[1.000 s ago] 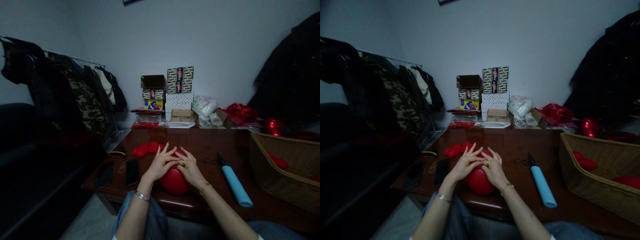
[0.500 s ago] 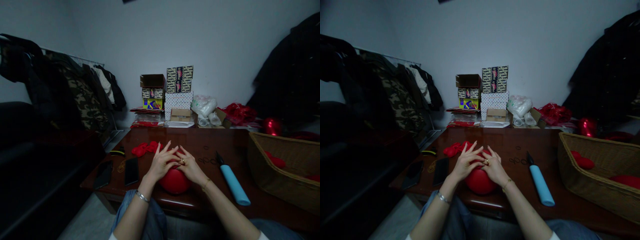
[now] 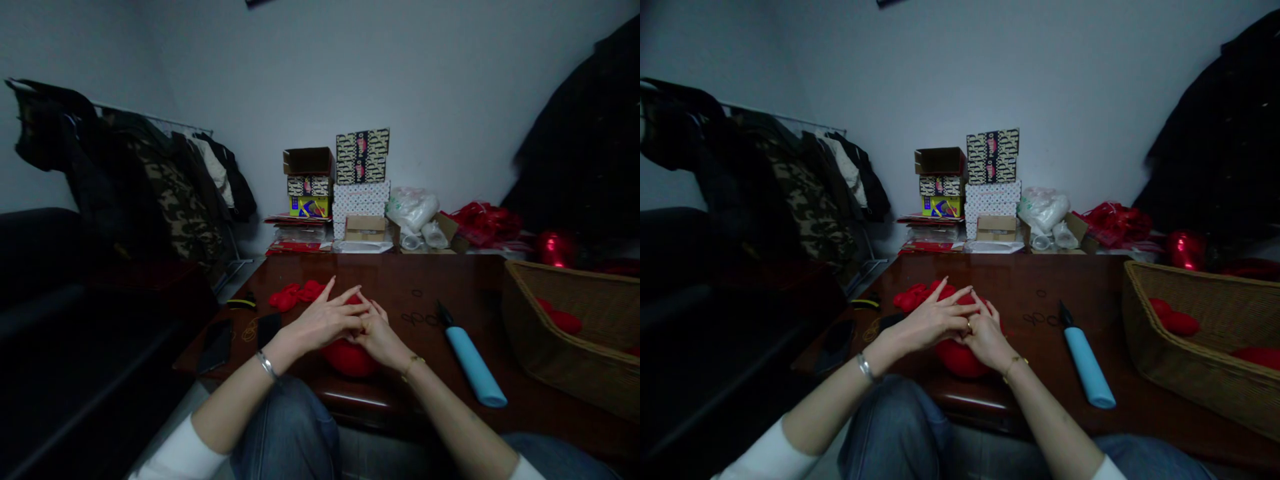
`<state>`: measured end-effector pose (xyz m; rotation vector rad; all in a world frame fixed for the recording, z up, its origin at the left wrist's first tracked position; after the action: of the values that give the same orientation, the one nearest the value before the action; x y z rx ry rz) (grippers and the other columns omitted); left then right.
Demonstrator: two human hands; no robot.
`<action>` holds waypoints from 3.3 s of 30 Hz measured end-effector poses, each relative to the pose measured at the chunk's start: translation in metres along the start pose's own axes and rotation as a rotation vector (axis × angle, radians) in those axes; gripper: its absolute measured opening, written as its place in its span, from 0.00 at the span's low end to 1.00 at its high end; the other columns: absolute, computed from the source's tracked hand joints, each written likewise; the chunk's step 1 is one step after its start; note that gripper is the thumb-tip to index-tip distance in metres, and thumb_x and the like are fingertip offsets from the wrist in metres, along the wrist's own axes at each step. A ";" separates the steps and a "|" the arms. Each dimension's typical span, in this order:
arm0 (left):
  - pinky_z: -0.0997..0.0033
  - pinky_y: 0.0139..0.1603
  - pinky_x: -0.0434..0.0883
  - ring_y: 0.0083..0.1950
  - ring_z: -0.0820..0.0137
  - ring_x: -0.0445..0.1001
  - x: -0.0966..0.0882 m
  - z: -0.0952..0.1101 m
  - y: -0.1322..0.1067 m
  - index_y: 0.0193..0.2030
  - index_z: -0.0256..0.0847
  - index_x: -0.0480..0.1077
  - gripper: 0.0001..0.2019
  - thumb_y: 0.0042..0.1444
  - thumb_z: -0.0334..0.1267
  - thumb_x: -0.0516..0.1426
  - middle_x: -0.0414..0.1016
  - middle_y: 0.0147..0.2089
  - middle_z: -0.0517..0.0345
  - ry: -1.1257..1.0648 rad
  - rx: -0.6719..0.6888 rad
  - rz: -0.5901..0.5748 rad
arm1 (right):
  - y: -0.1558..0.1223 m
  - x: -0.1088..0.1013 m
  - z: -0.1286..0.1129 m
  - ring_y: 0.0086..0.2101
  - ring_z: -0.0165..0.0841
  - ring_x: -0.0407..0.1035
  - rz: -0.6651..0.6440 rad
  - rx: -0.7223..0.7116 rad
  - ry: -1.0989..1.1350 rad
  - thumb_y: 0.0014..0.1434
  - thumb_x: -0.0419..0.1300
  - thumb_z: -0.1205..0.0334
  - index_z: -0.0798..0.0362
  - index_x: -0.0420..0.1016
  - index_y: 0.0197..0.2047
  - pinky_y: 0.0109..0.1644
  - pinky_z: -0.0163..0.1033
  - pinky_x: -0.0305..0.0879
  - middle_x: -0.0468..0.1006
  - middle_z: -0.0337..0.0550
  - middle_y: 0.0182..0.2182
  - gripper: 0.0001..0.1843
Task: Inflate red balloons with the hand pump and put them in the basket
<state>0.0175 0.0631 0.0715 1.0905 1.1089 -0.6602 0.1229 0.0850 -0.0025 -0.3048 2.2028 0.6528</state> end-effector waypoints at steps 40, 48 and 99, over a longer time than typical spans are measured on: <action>0.59 0.55 0.64 0.50 0.64 0.71 0.060 -0.034 -0.040 0.57 0.44 0.66 0.28 0.47 0.40 0.62 0.74 0.49 0.49 -0.997 -0.715 0.668 | -0.023 0.000 0.007 0.56 0.37 0.56 0.489 0.049 0.121 0.57 0.51 0.64 0.41 0.72 0.49 0.58 0.54 0.55 0.70 0.35 0.53 0.18; 0.52 0.63 0.55 0.62 0.62 0.58 0.062 -0.028 -0.030 0.49 0.51 0.73 0.23 0.43 0.40 0.65 0.70 0.55 0.55 -0.684 -0.654 0.551 | -0.023 0.011 0.004 0.57 0.41 0.55 0.492 0.054 -0.133 0.55 0.53 0.65 0.45 0.70 0.52 0.60 0.55 0.51 0.72 0.37 0.51 0.21; 0.54 0.66 0.44 0.60 0.65 0.63 0.063 -0.029 -0.031 0.33 0.42 0.68 0.06 0.58 0.39 0.52 0.77 0.45 0.52 -0.746 -0.596 0.611 | -0.019 -0.033 0.006 0.49 0.35 0.62 0.291 -0.018 0.369 0.54 0.52 0.63 0.51 0.63 0.21 0.54 0.43 0.56 0.71 0.43 0.42 0.11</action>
<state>0.0022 0.0843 0.0000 0.5252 0.2486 -0.1749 0.1563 0.0727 0.0129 -0.1195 2.6257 0.8273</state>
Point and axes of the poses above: each hand's wrist, its own y-axis towards the middle knuckle, its own x-axis out of the palm, z = x × y, the point moved 5 cm from there along y, towards the middle knuckle
